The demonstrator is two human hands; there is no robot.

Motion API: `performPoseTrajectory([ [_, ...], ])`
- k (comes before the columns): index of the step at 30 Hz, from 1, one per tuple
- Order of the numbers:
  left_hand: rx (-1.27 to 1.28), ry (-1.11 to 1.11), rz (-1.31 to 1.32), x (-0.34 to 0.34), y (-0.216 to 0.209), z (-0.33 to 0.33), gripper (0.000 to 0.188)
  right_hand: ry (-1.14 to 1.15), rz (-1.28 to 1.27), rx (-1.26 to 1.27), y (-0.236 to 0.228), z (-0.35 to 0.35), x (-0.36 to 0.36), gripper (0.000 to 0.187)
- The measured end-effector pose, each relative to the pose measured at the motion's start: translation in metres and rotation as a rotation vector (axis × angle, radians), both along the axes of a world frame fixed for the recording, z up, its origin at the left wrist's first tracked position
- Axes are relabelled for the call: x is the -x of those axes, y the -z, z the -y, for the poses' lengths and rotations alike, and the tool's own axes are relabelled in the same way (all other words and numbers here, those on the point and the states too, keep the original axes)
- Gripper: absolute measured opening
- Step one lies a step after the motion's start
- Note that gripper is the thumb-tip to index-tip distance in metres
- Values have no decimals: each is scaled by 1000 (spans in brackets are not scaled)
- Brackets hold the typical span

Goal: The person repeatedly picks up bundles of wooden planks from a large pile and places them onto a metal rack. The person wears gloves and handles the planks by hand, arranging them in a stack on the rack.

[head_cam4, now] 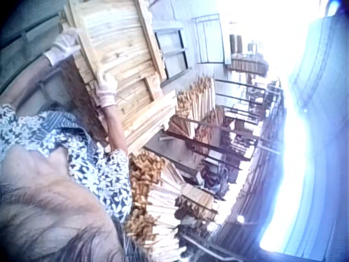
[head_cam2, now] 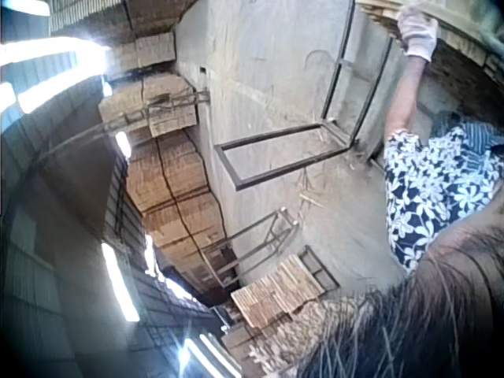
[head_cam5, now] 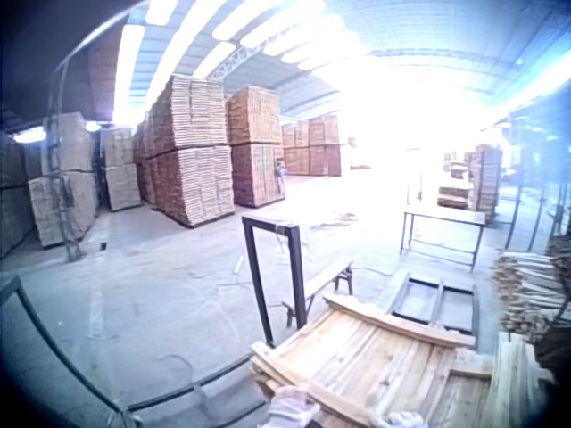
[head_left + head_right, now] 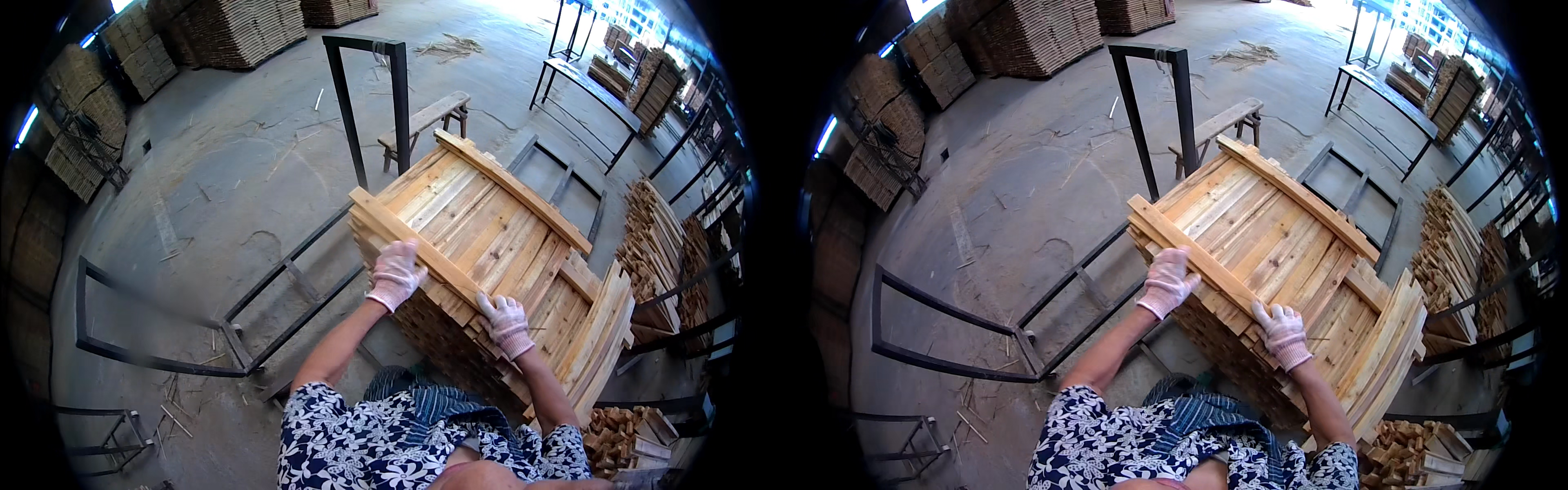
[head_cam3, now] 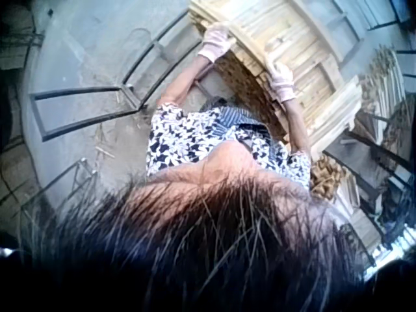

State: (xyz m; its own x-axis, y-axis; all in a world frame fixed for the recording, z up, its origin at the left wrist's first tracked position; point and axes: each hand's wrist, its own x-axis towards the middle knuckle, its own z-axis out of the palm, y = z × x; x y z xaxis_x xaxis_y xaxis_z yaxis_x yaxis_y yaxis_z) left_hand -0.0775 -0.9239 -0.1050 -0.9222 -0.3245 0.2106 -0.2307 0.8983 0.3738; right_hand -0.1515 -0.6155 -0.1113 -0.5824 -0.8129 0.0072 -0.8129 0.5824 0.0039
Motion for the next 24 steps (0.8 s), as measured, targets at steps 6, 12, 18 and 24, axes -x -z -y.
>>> performPoseTrajectory([
  [6, 349, 437, 419, 55, 6, 36, 71, -44, 94, 113, 4, -4, 9, 56],
  [12, 313, 669, 524, 92, -11, 43, 42, -56, 109, 254, -4, -18, 6, 48],
  [18, 317, 669, 376, 71, -10, 47, 33, -52, 97, 244, 1, -17, 11, 46],
  [24, 340, 708, 493, 79, -77, -60, 84, 152, 39, 426, -47, -93, 18, 30],
])
